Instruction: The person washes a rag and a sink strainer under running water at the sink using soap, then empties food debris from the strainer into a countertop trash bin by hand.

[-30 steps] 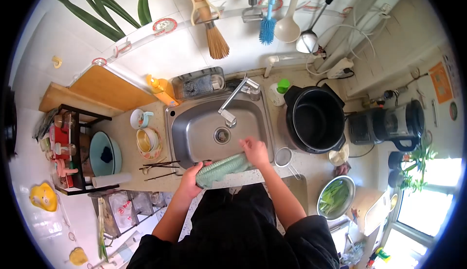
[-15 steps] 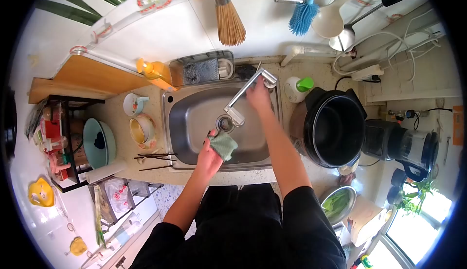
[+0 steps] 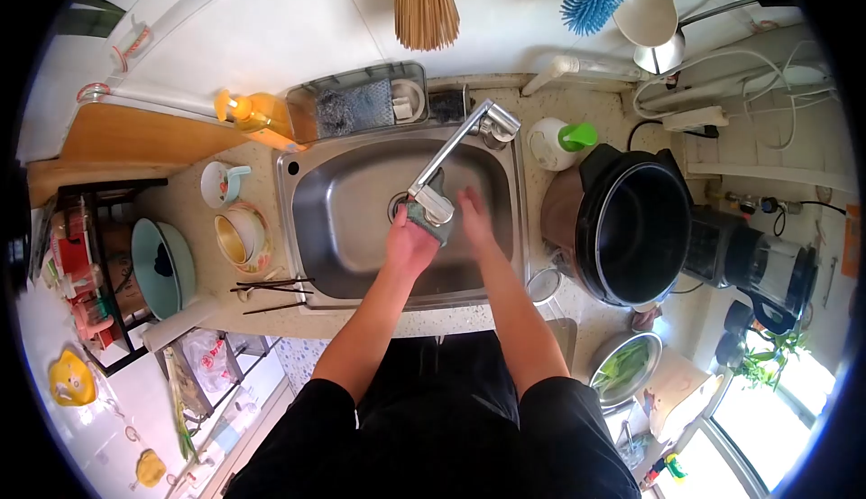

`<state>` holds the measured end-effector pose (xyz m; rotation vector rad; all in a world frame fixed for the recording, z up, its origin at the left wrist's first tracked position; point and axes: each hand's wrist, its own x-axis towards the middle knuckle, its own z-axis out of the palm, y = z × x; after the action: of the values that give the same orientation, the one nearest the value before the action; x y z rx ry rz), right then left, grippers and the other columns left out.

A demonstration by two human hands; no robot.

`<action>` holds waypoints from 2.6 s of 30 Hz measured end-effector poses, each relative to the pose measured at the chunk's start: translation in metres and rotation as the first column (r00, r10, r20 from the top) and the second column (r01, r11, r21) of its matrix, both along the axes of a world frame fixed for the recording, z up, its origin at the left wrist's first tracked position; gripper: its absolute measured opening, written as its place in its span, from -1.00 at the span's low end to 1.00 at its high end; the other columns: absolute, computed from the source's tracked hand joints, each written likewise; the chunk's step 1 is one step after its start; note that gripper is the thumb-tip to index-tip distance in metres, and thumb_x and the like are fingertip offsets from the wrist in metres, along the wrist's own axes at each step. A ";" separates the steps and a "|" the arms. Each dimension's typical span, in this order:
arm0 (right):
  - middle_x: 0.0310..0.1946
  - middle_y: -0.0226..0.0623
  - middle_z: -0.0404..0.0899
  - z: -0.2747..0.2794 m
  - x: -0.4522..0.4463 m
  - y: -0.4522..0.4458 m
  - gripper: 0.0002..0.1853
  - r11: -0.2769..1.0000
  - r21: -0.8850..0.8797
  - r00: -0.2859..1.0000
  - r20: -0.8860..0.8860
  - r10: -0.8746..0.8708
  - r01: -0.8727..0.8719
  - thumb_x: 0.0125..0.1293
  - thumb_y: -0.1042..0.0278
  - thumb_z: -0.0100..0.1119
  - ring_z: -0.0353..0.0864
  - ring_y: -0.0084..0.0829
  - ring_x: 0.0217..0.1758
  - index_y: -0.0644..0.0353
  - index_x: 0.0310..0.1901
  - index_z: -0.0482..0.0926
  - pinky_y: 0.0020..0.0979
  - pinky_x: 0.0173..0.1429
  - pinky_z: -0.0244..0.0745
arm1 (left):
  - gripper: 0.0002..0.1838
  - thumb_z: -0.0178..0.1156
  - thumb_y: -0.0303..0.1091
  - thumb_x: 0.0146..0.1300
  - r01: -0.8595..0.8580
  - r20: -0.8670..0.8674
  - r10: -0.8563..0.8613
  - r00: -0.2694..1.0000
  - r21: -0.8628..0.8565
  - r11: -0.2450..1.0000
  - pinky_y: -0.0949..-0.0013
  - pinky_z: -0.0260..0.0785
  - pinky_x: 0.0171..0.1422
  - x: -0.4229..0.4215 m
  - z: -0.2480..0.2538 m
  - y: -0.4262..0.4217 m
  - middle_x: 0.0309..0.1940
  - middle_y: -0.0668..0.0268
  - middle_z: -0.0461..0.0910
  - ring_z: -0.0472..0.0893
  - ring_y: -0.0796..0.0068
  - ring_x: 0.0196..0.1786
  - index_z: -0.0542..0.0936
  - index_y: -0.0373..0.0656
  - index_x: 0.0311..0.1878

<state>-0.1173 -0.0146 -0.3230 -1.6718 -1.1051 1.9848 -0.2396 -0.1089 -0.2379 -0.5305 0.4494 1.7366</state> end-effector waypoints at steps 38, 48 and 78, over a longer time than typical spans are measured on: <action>0.34 -0.11 0.42 0.060 -0.022 -0.049 -0.45 0.608 0.732 0.949 0.284 0.136 -0.306 0.25 0.50 0.20 0.44 -0.19 0.38 0.23 0.31 0.43 -0.14 0.43 0.34 | -0.63 0.09 0.03 0.53 0.164 -0.019 -0.169 0.985 -0.158 0.974 0.18 0.49 0.27 0.001 -0.040 0.004 0.02 0.25 0.72 0.68 0.32 0.08 0.62 -0.01 0.13; 0.30 -0.27 0.54 0.052 -0.030 -0.043 -0.48 0.804 -0.545 0.743 -0.432 -0.511 0.237 0.60 0.03 -0.16 0.50 -0.25 0.32 0.12 0.43 0.39 -0.24 0.41 0.37 | -0.29 0.11 -0.33 0.36 -0.055 -0.623 -0.642 -0.447 -0.697 0.715 -0.10 -0.07 0.64 0.026 -0.010 0.001 0.56 -0.14 0.12 0.12 -0.24 0.59 0.21 -0.32 0.54; 0.51 0.20 0.21 0.106 -0.048 -0.081 -0.35 0.580 0.680 0.883 0.241 0.402 -0.449 0.59 0.04 -0.11 0.13 0.12 0.61 0.25 0.55 0.19 -0.06 0.65 -0.06 | -0.37 -0.13 0.36 0.49 0.271 -0.072 -0.287 0.955 -0.184 0.945 0.05 0.41 0.31 -0.008 -0.041 0.004 0.13 0.32 0.64 0.58 0.27 0.19 0.55 0.05 0.23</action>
<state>-0.1655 -0.0954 -0.2167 -1.0823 -2.1333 1.3650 -0.2481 -0.1050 -0.2786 -0.4793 0.7152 1.4617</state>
